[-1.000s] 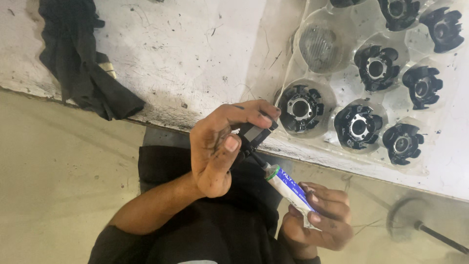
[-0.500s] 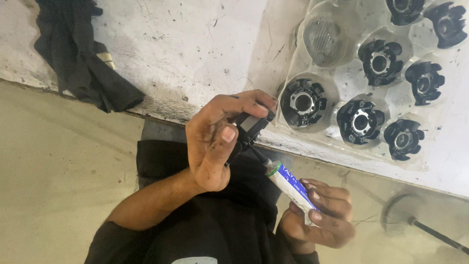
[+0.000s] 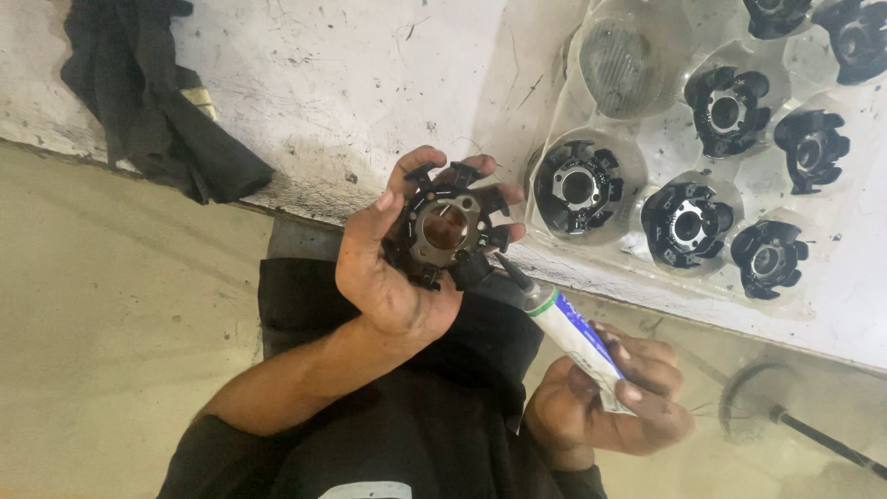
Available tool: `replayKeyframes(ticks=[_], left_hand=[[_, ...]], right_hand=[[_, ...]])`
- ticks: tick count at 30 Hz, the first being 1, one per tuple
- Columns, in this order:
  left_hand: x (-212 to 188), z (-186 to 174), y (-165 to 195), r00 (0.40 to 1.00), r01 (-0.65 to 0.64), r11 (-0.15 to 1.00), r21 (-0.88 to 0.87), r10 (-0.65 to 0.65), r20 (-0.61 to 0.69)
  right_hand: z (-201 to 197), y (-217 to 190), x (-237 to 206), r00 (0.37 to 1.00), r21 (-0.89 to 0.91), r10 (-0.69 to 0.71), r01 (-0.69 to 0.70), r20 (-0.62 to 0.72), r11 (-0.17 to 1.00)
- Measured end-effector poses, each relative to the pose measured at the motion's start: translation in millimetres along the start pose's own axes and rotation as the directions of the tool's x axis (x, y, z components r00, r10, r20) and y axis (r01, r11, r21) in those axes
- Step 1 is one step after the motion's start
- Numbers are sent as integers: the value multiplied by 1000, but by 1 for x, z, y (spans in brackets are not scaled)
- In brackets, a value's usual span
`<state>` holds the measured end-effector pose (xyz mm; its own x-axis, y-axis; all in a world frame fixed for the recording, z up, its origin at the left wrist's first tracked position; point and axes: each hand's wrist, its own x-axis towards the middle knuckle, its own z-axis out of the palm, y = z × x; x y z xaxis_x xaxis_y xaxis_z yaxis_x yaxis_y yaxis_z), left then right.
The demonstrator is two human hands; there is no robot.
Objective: The person picks up black metal clutch/rotor assemblies from a blister tray on a workbench and squeezes adhesive from a tube onto the metal hub of each part, rotating the part to reach the surface, then places it back in the tray. At the end they wipe the adhesive tube with a dark cloth.
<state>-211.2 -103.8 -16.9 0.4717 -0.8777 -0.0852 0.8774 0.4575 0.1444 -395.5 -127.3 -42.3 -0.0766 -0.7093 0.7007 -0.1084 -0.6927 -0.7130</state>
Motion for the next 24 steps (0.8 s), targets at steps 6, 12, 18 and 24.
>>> replayKeyframes(ticks=[6, 12, 18, 24], left_hand=[[-4, 1, -7, 998, 39, 994, -104, -44, -51], [-3, 2, -7, 989, 88, 990, -114, -100, -106], [-3, 3, -8, 979, 121, 987, -105, -136, -151], [-3, 1, -8, 976, 143, 982, -125, -161, -150]], right_hand=[[8, 5, -3, 998, 84, -49, 52, -42, 995], [8, 6, -2, 996, 79, -37, 31, 81, 996], [1, 7, -5, 996, 83, -12, 5, 83, 997], [-3, 11, -8, 996, 80, -2, -5, 87, 997]])
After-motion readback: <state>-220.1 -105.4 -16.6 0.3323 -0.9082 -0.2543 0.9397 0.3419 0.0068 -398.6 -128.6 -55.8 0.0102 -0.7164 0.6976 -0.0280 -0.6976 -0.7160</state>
